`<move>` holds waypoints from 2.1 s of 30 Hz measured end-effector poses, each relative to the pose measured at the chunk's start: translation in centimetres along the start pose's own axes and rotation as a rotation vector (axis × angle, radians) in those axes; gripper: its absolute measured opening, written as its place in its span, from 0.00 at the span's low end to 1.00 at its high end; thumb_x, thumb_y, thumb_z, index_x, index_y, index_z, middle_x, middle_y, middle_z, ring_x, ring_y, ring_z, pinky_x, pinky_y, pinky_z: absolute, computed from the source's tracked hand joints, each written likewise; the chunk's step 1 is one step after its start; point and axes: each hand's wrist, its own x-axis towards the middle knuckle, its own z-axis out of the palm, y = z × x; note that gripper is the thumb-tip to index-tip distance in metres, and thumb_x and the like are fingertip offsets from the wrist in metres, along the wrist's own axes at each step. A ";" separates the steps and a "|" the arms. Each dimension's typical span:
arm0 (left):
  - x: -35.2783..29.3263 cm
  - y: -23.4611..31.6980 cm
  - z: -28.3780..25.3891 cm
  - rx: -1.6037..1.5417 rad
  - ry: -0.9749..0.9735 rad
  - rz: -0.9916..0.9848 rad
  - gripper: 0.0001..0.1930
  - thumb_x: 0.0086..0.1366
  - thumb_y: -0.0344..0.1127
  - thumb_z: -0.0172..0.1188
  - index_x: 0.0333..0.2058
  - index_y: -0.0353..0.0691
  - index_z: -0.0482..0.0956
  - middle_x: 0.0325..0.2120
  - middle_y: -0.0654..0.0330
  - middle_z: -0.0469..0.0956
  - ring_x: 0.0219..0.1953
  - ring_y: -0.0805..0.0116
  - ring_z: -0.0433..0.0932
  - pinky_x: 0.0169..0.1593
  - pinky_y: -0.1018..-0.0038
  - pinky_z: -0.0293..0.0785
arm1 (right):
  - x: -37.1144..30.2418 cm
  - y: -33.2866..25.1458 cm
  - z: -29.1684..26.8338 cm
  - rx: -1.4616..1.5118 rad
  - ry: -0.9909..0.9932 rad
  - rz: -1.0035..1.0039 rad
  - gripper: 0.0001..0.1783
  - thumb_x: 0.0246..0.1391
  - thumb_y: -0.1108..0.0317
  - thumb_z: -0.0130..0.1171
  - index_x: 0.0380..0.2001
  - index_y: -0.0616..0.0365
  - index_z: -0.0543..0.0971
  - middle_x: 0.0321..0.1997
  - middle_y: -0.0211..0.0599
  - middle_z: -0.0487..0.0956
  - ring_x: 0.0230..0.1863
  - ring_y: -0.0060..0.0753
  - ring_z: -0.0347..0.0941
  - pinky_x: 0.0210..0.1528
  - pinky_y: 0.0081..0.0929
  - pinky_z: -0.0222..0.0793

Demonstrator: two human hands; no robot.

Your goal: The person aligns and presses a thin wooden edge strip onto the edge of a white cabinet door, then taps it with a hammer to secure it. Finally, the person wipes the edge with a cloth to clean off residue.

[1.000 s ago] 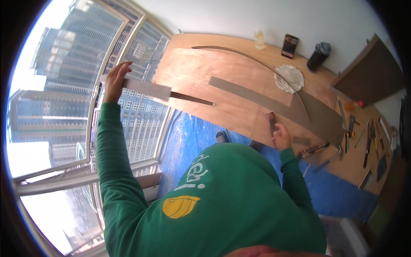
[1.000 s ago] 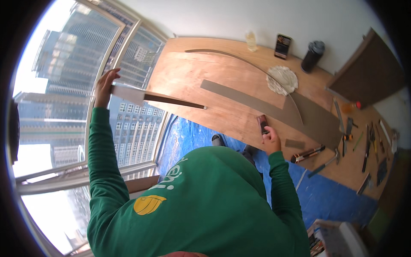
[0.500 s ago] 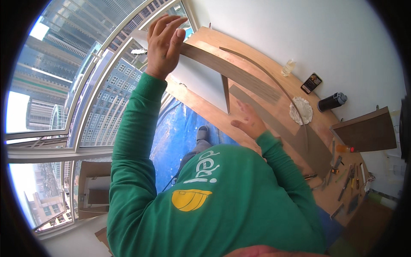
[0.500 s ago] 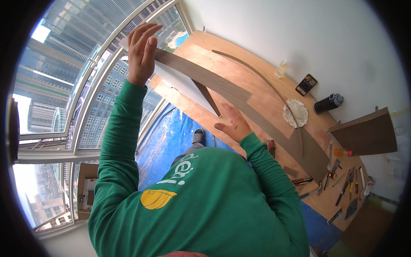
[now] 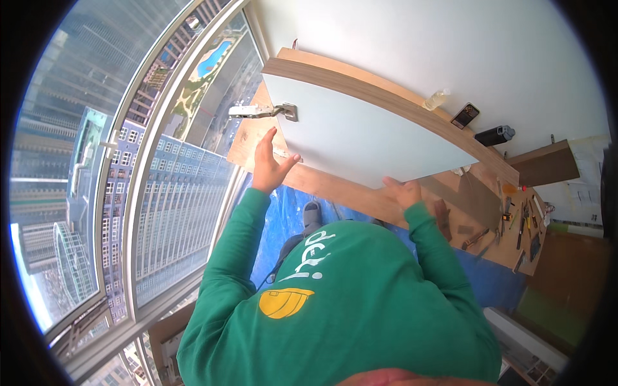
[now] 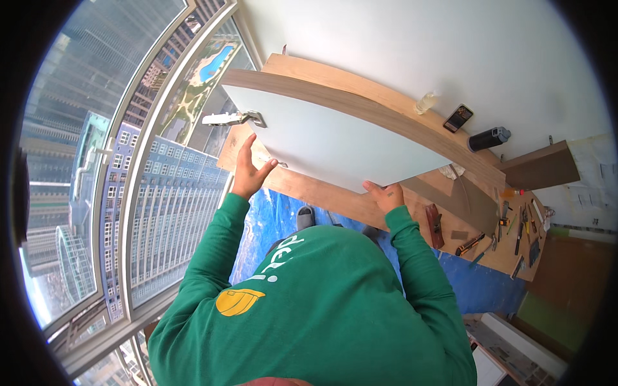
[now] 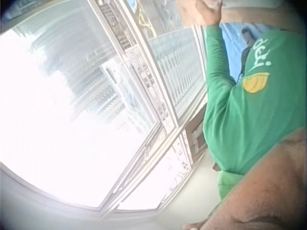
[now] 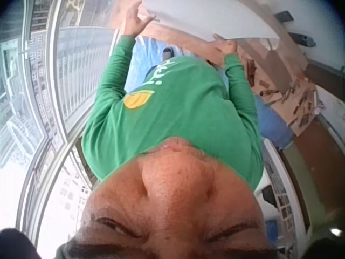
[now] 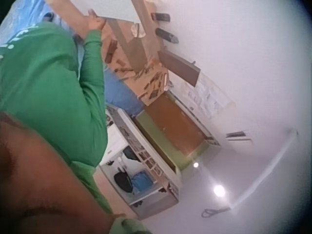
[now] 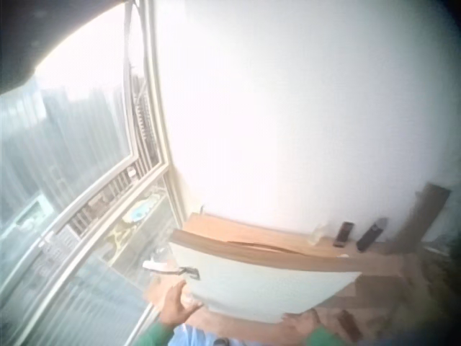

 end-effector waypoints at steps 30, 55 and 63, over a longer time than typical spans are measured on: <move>17.6 8.6 -7.1 -0.527 -0.677 -0.032 0.26 0.72 0.47 0.67 0.53 0.25 0.80 0.38 0.51 0.86 0.39 0.68 0.84 0.44 0.71 0.81 | 5.8 -16.8 -8.9 0.314 -0.082 -0.050 0.32 0.62 0.61 0.72 0.62 0.69 0.76 0.57 0.44 0.82 0.56 0.35 0.77 0.62 0.34 0.71; 23.8 16.0 -15.3 -0.584 -0.489 0.197 0.39 0.70 0.54 0.68 0.62 0.22 0.69 0.48 0.41 0.82 0.47 0.59 0.85 0.53 0.68 0.83 | 2.2 -35.0 -9.7 0.122 0.188 -0.656 0.46 0.64 0.68 0.68 0.78 0.59 0.56 0.70 0.46 0.72 0.69 0.36 0.69 0.72 0.32 0.65; 21.8 13.8 -14.1 -0.705 -0.724 -0.250 0.36 0.71 0.49 0.67 0.63 0.22 0.68 0.43 0.48 0.84 0.38 0.70 0.85 0.43 0.76 0.82 | 3.8 -29.6 -8.6 0.179 0.080 -0.160 0.20 0.69 0.63 0.60 0.60 0.58 0.82 0.58 0.34 0.82 0.58 0.26 0.76 0.62 0.26 0.71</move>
